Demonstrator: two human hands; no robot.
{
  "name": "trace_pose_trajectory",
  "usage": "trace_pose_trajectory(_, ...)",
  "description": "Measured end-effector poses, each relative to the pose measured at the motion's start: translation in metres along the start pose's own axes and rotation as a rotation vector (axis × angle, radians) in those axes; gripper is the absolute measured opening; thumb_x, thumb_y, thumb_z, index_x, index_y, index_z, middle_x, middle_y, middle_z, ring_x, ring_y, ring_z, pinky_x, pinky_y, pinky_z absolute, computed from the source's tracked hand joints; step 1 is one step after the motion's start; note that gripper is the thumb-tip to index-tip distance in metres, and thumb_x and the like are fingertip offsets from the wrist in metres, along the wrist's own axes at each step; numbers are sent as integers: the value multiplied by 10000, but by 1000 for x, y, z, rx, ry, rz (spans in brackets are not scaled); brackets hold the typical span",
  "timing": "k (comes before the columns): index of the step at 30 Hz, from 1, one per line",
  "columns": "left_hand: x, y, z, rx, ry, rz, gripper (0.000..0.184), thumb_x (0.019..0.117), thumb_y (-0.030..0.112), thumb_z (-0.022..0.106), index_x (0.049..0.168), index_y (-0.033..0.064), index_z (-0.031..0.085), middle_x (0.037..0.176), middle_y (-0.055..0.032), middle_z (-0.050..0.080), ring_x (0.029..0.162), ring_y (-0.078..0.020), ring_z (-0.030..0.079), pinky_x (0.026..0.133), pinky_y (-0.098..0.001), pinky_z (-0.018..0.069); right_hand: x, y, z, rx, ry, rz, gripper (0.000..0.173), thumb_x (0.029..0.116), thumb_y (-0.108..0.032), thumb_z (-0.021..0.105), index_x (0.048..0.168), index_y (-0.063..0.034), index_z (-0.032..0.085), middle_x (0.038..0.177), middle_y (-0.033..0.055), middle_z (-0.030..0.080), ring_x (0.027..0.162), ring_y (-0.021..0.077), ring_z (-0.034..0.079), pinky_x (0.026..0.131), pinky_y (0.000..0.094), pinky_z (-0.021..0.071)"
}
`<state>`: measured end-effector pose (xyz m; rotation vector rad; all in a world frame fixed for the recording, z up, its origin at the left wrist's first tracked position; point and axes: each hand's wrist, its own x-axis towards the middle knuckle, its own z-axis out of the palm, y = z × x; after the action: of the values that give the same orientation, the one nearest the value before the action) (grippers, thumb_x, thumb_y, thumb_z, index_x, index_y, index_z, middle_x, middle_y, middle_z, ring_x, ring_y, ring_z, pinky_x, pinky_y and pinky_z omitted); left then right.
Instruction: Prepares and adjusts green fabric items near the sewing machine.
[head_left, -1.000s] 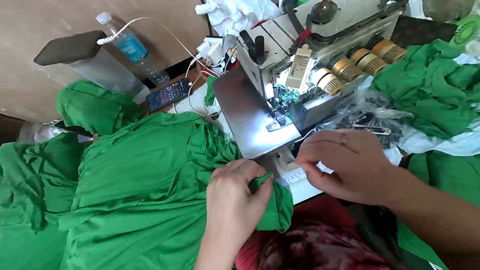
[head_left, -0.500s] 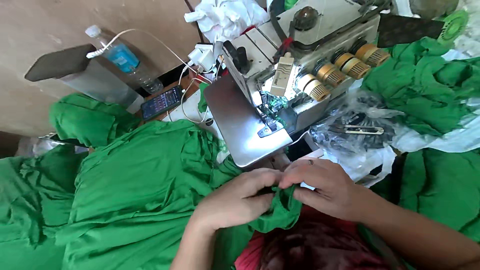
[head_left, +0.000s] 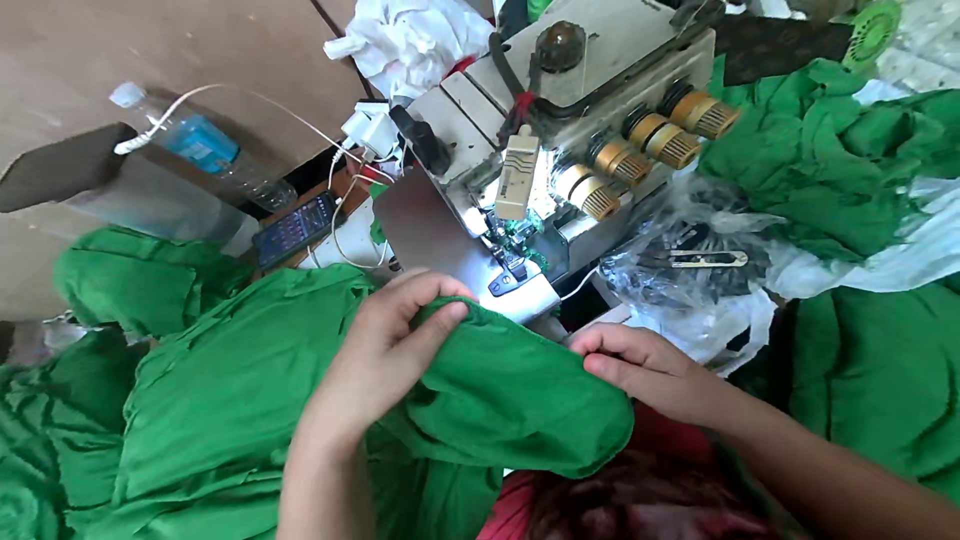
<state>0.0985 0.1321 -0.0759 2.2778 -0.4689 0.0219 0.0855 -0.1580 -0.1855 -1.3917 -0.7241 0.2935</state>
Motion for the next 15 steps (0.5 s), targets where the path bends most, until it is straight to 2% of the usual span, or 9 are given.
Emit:
trace_pose_trajectory(2,5,-2,-4,8,-76,-121,139,1006,223,578,979,187,709,814,128,647,710,54,589,633,-135,490,-3,4,-1,16,-5,33,244,1078,-162,468,1137,-12,651,962,-40,679,866,-58,620,785,133,528)
trace_pose_trajectory(3,10,1,-3,110,-80,-173,156,1015,236,563,954,188,697,761,117,626,670,29,576,604,-175,480,-4,4,-1,25,-11,49,245,1076,-161,474,1148,-7,651,963,-36,682,869,-54,624,789,138,532)
trace_pose_trajectory(4,17,6,0,235,-69,-215,177,1026,241,565,939,158,694,763,60,632,690,-46,597,626,-276,499,-4,5,-1,32,-15,61,245,1075,-160,478,1157,-3,647,961,-33,684,868,-49,627,790,143,534)
trace_pose_trajectory(6,35,16,12,400,-23,-257,231,1037,214,593,1005,14,704,921,-146,689,875,-290,678,779,-536,537,-2,3,0,23,12,79,247,1069,-155,484,1174,8,637,965,-34,685,873,-50,630,796,145,536)
trace_pose_trajectory(7,45,18,21,452,19,-255,254,1031,192,607,1050,-45,699,1009,-224,692,969,-377,685,854,-601,531,2,1,1,10,50,85,247,1067,-152,483,1180,9,633,969,-40,684,877,-51,630,803,148,538)
trace_pose_trajectory(9,60,16,39,512,141,-243,238,988,106,625,1100,-101,662,1093,-294,665,1037,-454,668,885,-629,526,10,-1,1,-9,142,82,235,1060,-141,486,1176,3,631,964,-48,682,872,-46,630,802,156,539)
trace_pose_trajectory(10,63,14,46,522,201,-245,250,973,89,626,1127,-106,652,1120,-302,657,1058,-461,661,893,-626,525,14,0,1,-5,177,85,231,1057,-135,487,1171,2,634,966,-45,680,875,-39,631,805,159,538)
trace_pose_trajectory(13,55,-1,55,534,367,-166,285,950,147,628,1129,-75,633,1171,-295,619,1118,-478,609,904,-656,480,18,4,3,22,204,85,231,1057,-116,479,1173,15,630,983,-15,688,893,-15,644,823,172,546)
trace_pose_trajectory(15,40,-3,55,527,434,-55,301,979,217,636,1118,-49,634,1204,-289,609,1135,-475,584,885,-656,451,16,4,4,3,205,81,229,1059,-112,477,1172,22,624,977,-9,684,886,-15,641,817,168,546)
